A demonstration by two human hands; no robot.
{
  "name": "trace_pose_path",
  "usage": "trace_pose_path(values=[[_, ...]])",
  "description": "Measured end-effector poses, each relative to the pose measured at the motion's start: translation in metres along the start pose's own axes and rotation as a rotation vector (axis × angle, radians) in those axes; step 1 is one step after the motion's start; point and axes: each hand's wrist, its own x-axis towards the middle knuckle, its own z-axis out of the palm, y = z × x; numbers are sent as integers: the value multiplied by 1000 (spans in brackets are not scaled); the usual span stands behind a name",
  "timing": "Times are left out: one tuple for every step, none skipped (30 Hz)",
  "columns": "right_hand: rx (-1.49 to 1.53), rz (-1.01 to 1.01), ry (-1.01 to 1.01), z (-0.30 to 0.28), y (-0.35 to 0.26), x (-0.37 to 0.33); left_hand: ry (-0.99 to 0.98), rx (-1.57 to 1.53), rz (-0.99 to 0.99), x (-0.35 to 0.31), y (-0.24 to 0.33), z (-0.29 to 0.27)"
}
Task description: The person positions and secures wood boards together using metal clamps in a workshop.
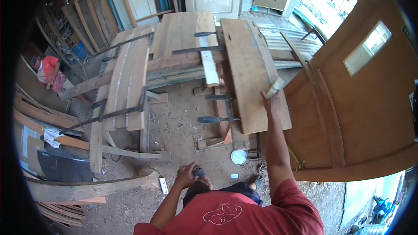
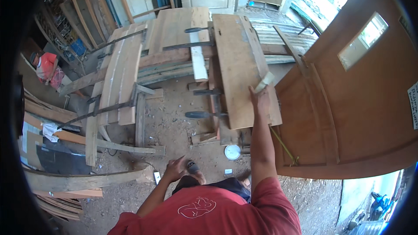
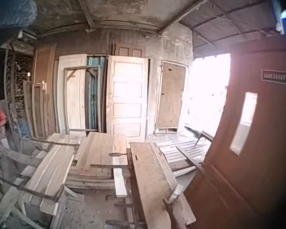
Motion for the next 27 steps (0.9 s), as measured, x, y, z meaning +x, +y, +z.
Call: trace_pose_path(values=[[13, 35, -42, 9, 12, 11, -91, 17, -149, -17, -35, -7], [29, 63, -98, 14, 12, 14, -181, 28, -314, -42, -71, -13], [93, 111, -149, 16, -2, 3, -220, -51, -460, -74, -100, -21], [127, 50, -134, 14, 15, 12, -218, -45, -481, -91, -135, -20], [242, 17, -221, 12, 2, -1, -199, -47, -563, -120, -171, -15], [363, -34, -161, 8, -15, -24, -184, -111, -621, -139, -195, -16], [411, -62, -141, 5, -17, -37, -166, -177, -643, -140, -210, -24], [454, -92, -121, 4, -19, -49, -82, -238, -671, -132, -214, -30], [520, 5, -374, -19, -78, -97, 3, -306, -725, -143, -206, -35], [525, -62, -398, -23, -95, -116, 117, -371, -688, -133, -199, -40], [764, -156, -496, -24, -121, -149, 232, -431, -666, -133, -196, -38], [933, -379, -510, -14, -152, -172, 237, -438, -665, -128, -192, -34], [876, -331, -681, -21, -197, -198, 301, -495, -664, -130, -195, -24], [723, -435, -804, -19, -217, -204, 354, -546, -641, -122, -193, -19], [928, -468, -877, -20, -252, -221, 349, -526, -595, -113, -186, -17], [982, -480, -823, 10, -262, -223, 307, -462, -518, -95, -170, -24], [855, -451, -850, 13, -291, -231, 276, -410, -472, -93, -160, -26], [729, -431, -878, 11, -323, -238, 264, -412, -458, -92, -158, -22], [696, -439, -907, 10, -350, -243, 259, -428, -437, -100, -160, -10], [601, -466, -902, 7, -375, -244, 249, -442, -416, -105, -161, 1], [649, -443, -873, 19, -381, -237, 251, -503, -462, -103, -152, 1], [698, -421, -844, 37, -380, -228, 252, -562, -511, -104, -144, 0], [701, -412, -827, 51, -380, -223, 252, -578, -558, -111, -145, 5], [747, -324, -807, 65, -376, -213, 244, -592, -598, -117, -150, 11], [792, -239, -794, 74, -371, -203, 240, -596, -637, -123, -152, 15], [790, -183, -864, 63, -377, -208, 254, -613, -712, -143, -154, 25], [788, -177, -872, 54, -372, -203, 249, -613, -721, -156, -154, 29]])
